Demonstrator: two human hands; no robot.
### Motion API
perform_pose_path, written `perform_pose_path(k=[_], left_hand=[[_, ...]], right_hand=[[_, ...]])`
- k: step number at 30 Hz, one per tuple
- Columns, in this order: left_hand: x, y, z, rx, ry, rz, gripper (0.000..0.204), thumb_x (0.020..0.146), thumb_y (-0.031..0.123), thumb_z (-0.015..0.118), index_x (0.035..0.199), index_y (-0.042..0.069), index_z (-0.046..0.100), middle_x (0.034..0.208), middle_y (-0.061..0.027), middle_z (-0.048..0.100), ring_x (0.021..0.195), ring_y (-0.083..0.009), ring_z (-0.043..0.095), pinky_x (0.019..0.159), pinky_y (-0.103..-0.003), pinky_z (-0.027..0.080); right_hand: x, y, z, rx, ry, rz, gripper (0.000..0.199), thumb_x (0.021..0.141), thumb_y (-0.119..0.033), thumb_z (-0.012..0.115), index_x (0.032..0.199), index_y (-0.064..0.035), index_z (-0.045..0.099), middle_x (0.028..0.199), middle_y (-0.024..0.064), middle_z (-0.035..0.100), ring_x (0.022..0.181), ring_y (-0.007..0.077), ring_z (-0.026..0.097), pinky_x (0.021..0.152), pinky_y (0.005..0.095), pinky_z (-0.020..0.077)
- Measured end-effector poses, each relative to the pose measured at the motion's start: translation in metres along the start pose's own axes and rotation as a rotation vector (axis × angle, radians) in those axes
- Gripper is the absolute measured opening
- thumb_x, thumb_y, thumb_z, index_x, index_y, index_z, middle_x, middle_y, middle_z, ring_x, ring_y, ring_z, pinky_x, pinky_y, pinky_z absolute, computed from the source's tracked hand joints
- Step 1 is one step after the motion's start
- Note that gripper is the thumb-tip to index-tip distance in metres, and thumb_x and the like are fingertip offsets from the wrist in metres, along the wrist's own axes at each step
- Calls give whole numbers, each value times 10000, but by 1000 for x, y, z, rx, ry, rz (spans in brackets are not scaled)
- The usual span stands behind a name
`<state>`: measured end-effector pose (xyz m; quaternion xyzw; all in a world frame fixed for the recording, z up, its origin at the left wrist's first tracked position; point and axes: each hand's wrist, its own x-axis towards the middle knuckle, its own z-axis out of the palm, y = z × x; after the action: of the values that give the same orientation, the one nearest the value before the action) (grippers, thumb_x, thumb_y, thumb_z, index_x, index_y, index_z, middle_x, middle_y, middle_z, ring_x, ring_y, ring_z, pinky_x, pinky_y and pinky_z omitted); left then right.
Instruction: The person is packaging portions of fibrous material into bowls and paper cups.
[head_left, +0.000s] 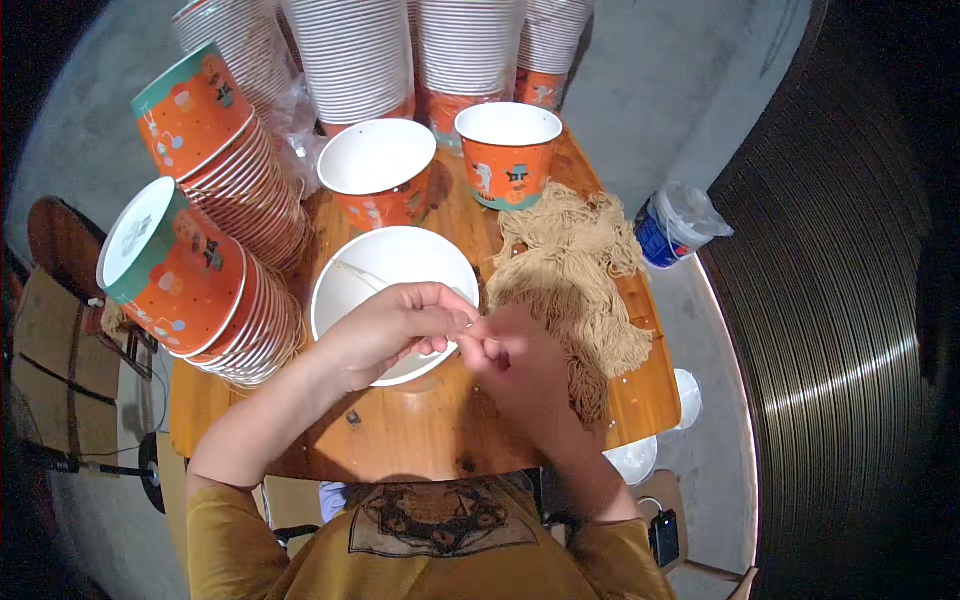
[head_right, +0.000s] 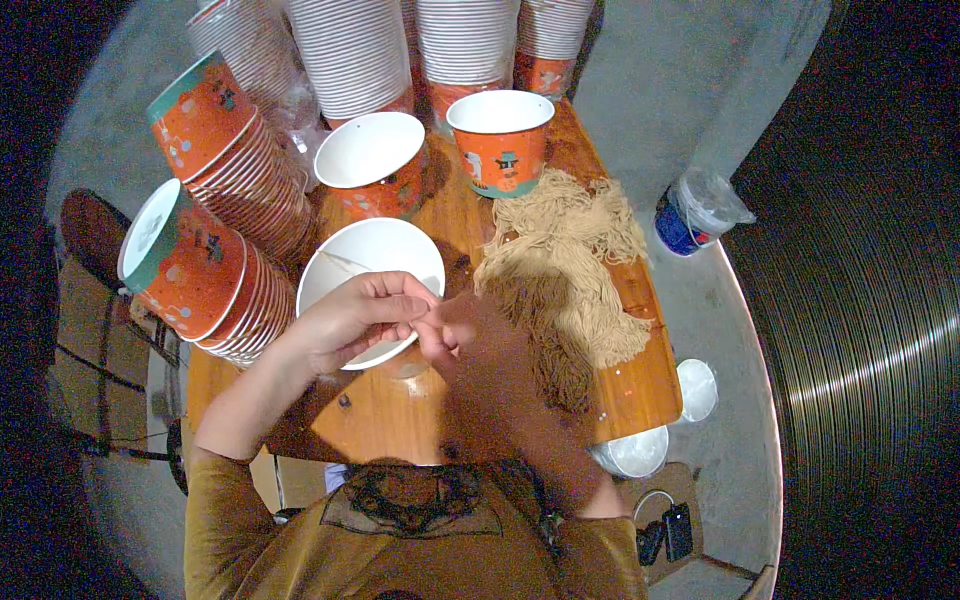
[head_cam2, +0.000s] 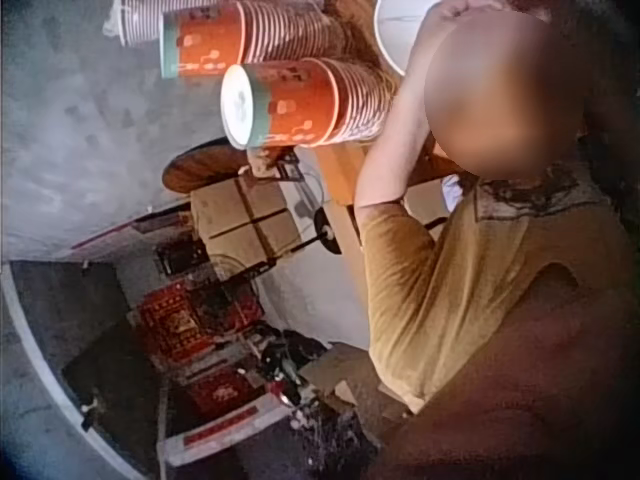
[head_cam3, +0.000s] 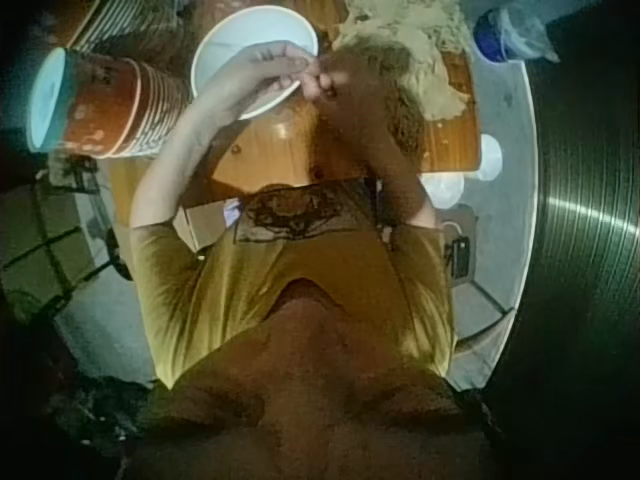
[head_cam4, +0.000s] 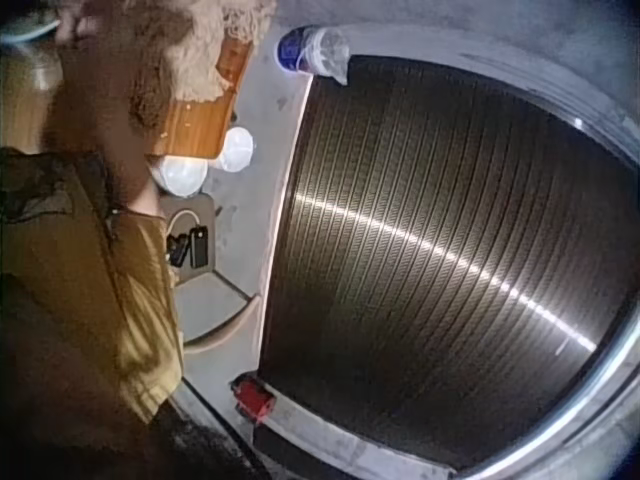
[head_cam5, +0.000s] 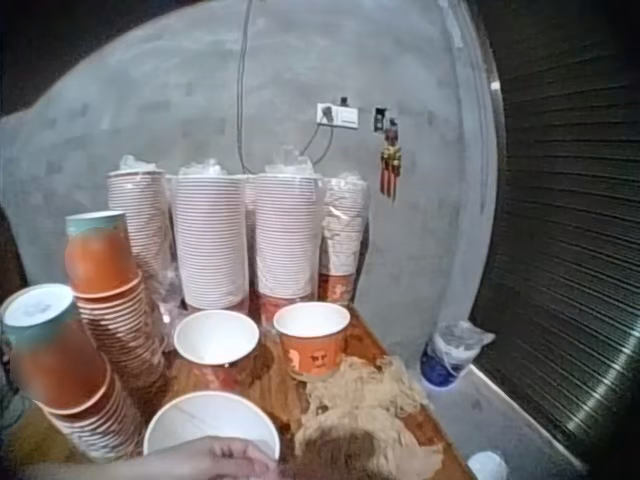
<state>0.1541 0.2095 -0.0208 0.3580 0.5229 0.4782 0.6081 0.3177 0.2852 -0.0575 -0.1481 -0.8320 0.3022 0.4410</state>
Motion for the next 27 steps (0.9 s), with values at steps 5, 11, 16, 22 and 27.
perform_pose_path(k=[5,11,16,22,27], left_hand=[[-1,3,-1,-178,19,-123,141,874,78,604,1008,37,590,891,-18,644,741,-35,573,609,-157,436],[3,-1,-2,-256,30,-62,144,876,10,584,1014,16,544,907,-65,641,759,-75,627,639,-158,514],[2,1,-3,-135,54,-15,180,848,-20,584,1018,20,539,887,-36,589,719,-74,579,646,-164,492],[3,2,-1,-174,83,-60,196,820,-41,558,1003,24,532,860,-37,569,705,-80,545,639,-177,465],[4,-2,-7,-165,54,-43,156,820,-34,564,950,46,530,872,-21,566,708,-75,564,655,-183,490]], right_hand=[[-3,-6,8,20,-31,89,71,775,-56,703,821,-53,650,685,44,532,553,120,534,515,264,432],[-5,-2,4,67,-25,103,73,789,-59,695,852,-47,660,705,29,545,553,99,513,525,243,422],[-3,-2,-8,203,-136,499,108,841,-145,650,900,-55,646,795,88,612,666,200,608,621,321,493],[-2,-4,-7,124,-192,208,126,852,-156,638,933,-60,642,771,87,607,615,195,583,591,305,471],[0,0,-8,169,-230,244,114,860,-148,626,935,-62,634,741,76,592,591,163,560,571,292,453]])
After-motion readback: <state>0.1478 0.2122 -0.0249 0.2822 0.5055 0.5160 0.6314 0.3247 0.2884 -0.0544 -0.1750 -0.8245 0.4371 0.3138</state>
